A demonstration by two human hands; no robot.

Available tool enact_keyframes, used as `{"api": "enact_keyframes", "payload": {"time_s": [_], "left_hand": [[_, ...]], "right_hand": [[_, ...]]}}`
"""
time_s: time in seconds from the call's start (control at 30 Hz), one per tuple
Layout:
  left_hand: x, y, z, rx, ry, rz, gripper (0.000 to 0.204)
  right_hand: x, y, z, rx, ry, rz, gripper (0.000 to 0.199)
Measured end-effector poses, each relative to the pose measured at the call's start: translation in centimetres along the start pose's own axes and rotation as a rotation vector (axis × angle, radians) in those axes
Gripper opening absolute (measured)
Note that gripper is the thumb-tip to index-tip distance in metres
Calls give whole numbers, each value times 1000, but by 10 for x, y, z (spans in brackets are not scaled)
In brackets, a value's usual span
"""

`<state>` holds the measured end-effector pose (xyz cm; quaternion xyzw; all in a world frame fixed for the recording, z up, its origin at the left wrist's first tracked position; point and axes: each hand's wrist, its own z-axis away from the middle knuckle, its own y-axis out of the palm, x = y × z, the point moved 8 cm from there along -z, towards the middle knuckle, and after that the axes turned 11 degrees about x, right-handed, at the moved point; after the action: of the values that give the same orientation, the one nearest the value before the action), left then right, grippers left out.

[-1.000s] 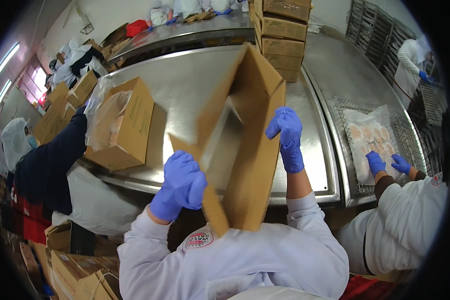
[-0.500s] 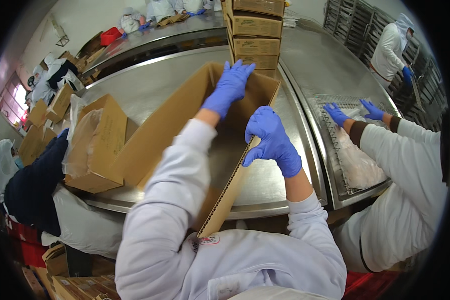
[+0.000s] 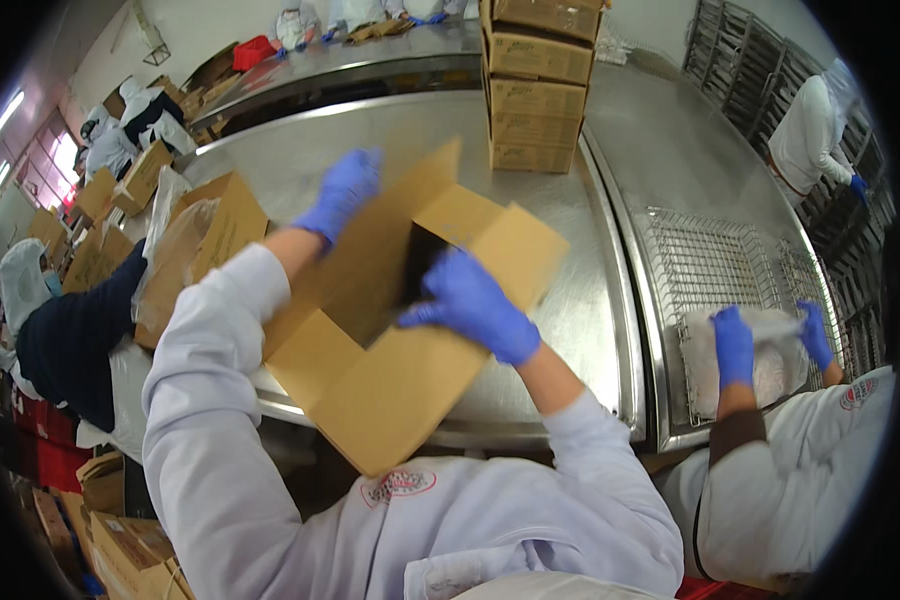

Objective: The person assembles flat cardboard boxes by folding and tucking flaps to form rectangular containers. They repeatedly pick up flat-packed boxes, fold the sides, and stack the finished boxes on a stainless steel table. Other workers in white coats and gloves are visible in the background performing similar tasks.

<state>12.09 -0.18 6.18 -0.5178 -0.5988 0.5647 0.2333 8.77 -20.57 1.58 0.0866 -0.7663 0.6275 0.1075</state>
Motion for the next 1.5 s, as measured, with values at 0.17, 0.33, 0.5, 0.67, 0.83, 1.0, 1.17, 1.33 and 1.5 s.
{"api": "enact_keyframes", "payload": {"time_s": [0.17, 0.33, 0.5, 0.67, 0.83, 1.0, 1.17, 1.33, 1.5], "left_hand": [[-127, 108, 83, -101, 619, -379, 60], [-108, 87, 52, -230, 51, -336, 71], [-131, 78, 20, 350, -40, 88, 64], [-207, -74, 42, -397, 422, 515, 51], [-208, 40, 141, 103, 448, 1450, 62], [-144, 294, 180, 349, 243, 1439, 58], [-108, 348, 174, 291, 222, 942, 63], [-135, 296, 180, 344, 159, 1217, 65], [-138, 290, 181, 377, 5, 1309, 62]], "right_hand": [[-25, 44, 47, 390, 172, -118, 44], [-28, 9, 85, 87, 101, -166, 50], [-160, -13, 189, -540, 1473, 214, 68], [-56, -175, 205, 1435, 1810, 2759, 81], [-108, -81, 290, 2631, -1008, 3089, 95], [-197, 100, 364, 2179, -2571, 3293, 85], [-219, 133, 350, 2626, -1496, 3116, 89], [-289, 179, 401, 2643, -1807, 3151, 92], [-215, 107, 313, 1224, 532, 3694, 69]]}}
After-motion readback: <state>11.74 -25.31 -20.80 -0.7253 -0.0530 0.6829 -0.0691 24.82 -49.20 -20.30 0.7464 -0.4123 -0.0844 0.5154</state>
